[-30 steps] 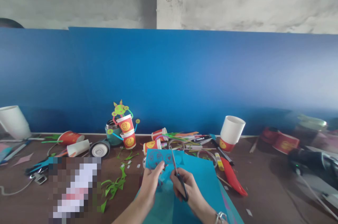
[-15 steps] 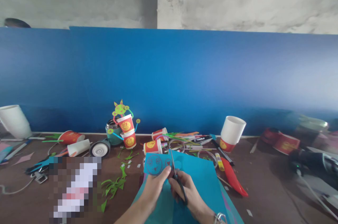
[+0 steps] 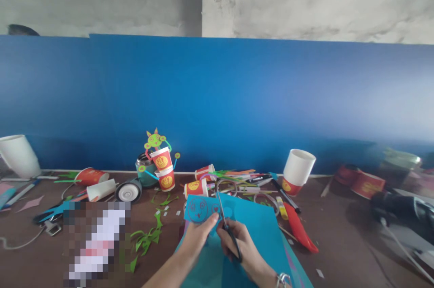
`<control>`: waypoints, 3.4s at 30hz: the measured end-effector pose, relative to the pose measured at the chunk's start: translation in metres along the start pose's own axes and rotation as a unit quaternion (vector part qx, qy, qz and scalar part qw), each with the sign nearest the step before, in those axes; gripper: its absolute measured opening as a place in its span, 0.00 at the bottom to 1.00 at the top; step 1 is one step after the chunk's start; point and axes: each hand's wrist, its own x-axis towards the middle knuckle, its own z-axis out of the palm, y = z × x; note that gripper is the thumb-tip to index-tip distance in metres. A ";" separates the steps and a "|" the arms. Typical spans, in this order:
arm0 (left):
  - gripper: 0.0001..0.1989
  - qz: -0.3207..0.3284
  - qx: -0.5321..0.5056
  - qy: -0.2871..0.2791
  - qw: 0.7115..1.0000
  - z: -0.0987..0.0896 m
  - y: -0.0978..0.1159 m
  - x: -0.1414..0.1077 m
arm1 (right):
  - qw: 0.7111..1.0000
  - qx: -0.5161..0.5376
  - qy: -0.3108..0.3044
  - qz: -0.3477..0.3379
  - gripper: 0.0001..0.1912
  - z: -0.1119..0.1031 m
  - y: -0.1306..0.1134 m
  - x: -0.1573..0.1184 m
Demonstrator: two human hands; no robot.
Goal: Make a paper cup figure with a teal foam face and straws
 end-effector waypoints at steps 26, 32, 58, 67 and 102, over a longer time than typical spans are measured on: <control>0.22 0.050 0.018 0.011 0.999 -0.001 -0.005 0.003 | 1.000 -0.015 0.001 0.017 0.20 0.000 -0.001 0.000; 0.20 0.045 0.044 -0.014 0.998 -0.005 0.000 0.005 | 1.000 -0.007 -0.003 0.010 0.22 -0.001 0.002 0.001; 0.18 0.104 0.044 -0.082 0.990 -0.007 -0.008 0.014 | 0.998 -0.023 0.040 0.051 0.27 0.001 -0.001 0.000; 0.18 0.124 0.126 -0.070 0.982 -0.016 -0.010 0.020 | 0.998 -0.033 0.042 0.026 0.24 0.003 -0.011 -0.005; 0.12 0.204 0.232 -0.034 0.950 -0.026 -0.008 0.026 | 0.999 -0.026 -0.024 0.034 0.28 -0.007 -0.002 0.001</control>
